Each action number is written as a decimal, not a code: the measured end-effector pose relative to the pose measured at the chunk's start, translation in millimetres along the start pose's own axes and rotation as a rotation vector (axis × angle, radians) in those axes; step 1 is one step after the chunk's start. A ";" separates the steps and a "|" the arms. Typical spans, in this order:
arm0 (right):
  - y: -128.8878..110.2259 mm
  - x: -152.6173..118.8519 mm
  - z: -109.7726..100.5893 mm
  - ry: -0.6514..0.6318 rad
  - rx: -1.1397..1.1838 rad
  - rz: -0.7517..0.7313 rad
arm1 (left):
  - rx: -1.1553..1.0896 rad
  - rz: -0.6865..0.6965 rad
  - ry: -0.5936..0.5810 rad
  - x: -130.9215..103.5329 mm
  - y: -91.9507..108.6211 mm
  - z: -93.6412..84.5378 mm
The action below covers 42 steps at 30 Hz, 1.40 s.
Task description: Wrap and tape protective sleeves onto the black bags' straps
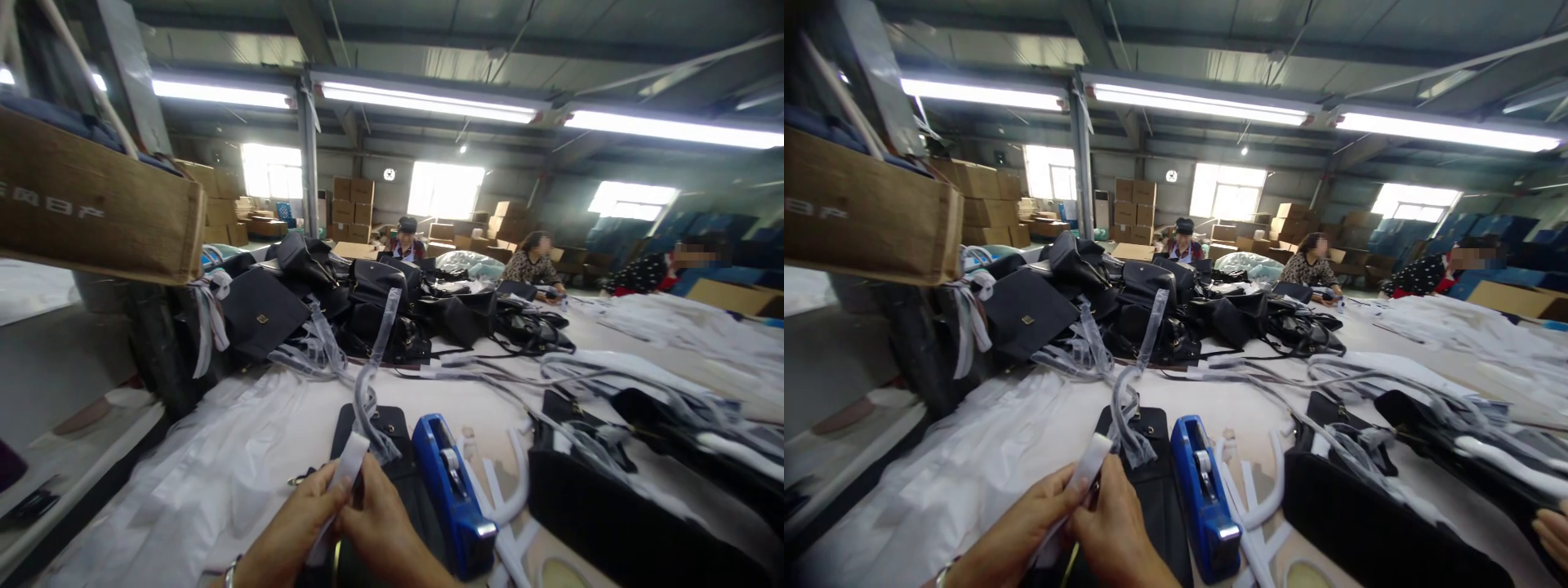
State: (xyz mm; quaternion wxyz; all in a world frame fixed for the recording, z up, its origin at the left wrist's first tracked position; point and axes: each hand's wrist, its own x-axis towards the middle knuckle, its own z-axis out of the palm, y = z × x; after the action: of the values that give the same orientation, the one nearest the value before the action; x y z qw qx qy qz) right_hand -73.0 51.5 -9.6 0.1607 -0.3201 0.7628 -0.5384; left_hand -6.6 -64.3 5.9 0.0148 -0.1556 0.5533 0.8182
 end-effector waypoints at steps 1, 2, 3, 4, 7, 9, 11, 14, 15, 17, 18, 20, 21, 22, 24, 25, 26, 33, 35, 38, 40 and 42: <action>0.8 -1.3 4.5 0.014 0.014 0.004 | -0.008 0.023 -0.007 -0.7 0.6 1.3; 1.6 -2.9 8.9 0.028 0.021 0.006 | -0.012 0.044 -0.009 -1.1 0.6 2.1; 2.1 -4.9 12.8 0.044 0.017 0.008 | -0.010 0.052 -0.003 -1.3 0.1 2.5; 2.2 -7.3 15.8 0.060 0.009 0.017 | -0.003 0.051 0.014 -1.3 -0.7 2.5; -0.6 -15.4 14.6 0.004 0.085 0.079 | 0.016 0.029 0.059 -1.8 -1.5 2.0; -4.3 -18.9 3.5 -0.146 0.283 0.108 | 0.029 0.034 0.063 -3.1 0.3 2.4; -8.2 -18.1 -12.8 -0.270 0.497 0.106 | 0.064 0.051 0.054 -5.1 2.5 3.7; -10.6 -8.5 -32.5 -0.249 0.588 0.110 | 0.157 0.059 0.075 -7.4 3.0 6.3; -10.0 -4.3 -35.4 -0.218 0.571 0.110 | 0.192 0.060 0.084 -7.7 2.1 6.9; -7.1 2.7 -35.3 -0.159 0.527 0.088 | 0.260 0.084 0.097 -8.0 -0.5 7.0; -5.3 4.6 -33.4 -0.126 0.503 0.071 | 0.290 0.099 0.102 -8.2 -1.9 6.4; -1.9 4.3 -28.4 -0.059 0.425 0.055 | 0.344 0.111 0.119 -8.9 -4.6 3.7; -0.6 2.3 -26.1 -0.022 0.373 0.060 | 0.372 0.103 0.122 -9.3 -6.0 1.6; 0.3 -0.4 -23.9 0.015 0.322 0.074 | 0.405 0.085 0.120 -9.5 -7.3 -0.9; 0.7 -5.8 -20.1 0.068 0.254 0.103 | 0.483 0.026 0.084 -8.6 -10.5 -7.0; 0.3 -7.6 -18.2 0.088 0.238 0.111 | 0.526 -0.007 0.054 -7.2 -12.3 -10.2; -0.5 -8.6 -16.4 0.105 0.231 0.116 | 0.567 -0.036 0.024 -5.4 -14.3 -13.0; 0.7 -17.9 -46.6 0.041 0.106 0.123 | 0.621 -0.093 0.023 -2.7 -25.2 -16.0; 9.8 -30.7 -77.9 0.137 -0.128 0.094 | 0.593 -0.097 0.032 -5.4 -25.9 -15.3; 30.6 -54.3 -126.6 0.408 -0.569 0.187 | 0.569 -0.134 0.020 -6.5 -25.5 -15.4; 45.8 -67.9 -147.9 0.395 -0.687 0.293 | 0.579 -0.141 -0.005 -5.0 -24.1 -14.3; 59.7 -76.6 -156.6 0.308 -0.632 0.362 | 0.603 -0.144 -0.032 -3.5 -21.0 -11.2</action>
State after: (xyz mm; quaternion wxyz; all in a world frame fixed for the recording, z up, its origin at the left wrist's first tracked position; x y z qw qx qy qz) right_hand -127.2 227.6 -14.7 0.0304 -0.1298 0.9502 -0.2816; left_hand 3.5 -65.8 -15.8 0.1269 -0.1701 0.7583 0.6164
